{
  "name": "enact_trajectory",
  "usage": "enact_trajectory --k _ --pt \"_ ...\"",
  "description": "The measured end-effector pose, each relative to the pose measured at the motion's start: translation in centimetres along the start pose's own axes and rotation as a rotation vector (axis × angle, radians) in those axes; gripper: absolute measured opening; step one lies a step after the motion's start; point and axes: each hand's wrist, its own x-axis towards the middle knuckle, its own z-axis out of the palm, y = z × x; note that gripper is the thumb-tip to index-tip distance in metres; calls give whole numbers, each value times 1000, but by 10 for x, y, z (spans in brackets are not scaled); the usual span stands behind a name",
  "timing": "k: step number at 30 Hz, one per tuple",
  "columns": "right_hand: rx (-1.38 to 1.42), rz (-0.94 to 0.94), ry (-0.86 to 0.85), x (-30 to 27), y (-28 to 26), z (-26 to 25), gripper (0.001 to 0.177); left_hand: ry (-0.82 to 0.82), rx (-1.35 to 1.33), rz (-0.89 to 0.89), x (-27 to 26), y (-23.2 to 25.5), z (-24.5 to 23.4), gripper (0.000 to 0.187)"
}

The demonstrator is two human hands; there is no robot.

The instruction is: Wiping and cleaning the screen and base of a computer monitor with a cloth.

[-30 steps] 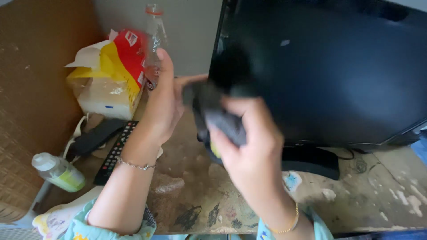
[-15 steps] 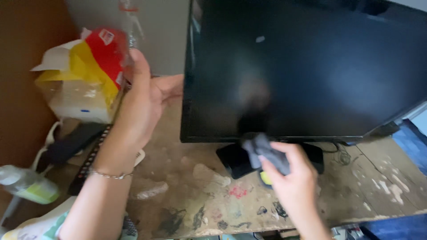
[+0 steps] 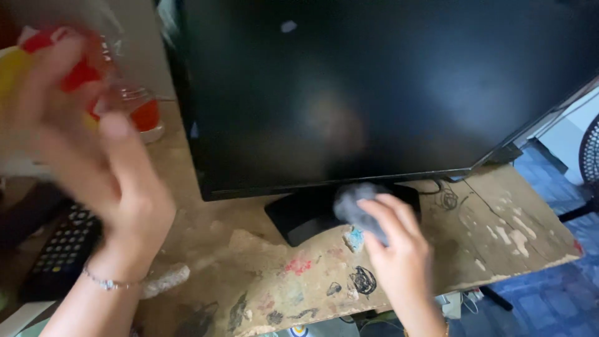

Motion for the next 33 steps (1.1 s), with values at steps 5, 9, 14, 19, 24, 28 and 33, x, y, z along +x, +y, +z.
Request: enact_trajectory --k 5,9,14,19,24,28,33 --pt "-24 -68 -104 1 26 0 43 98 -53 281 -14 -4 9 35" --pt "-206 31 -87 11 54 -9 39 -185 56 496 -4 47 29 19" --pt "-230 139 -107 9 40 -2 39 -663 30 420 -11 68 57 16" --pt "1 -107 -191 4 13 11 43 -1048 91 37 -48 44 78 26" --pt "-107 88 -264 12 25 10 43 -1043 141 44 -63 33 80 26" --pt "-197 34 -191 13 4 9 42 -1100 201 43 -64 35 81 21" --pt "-41 -125 -244 4 -7 20 45 -1129 255 28 -65 40 83 22"
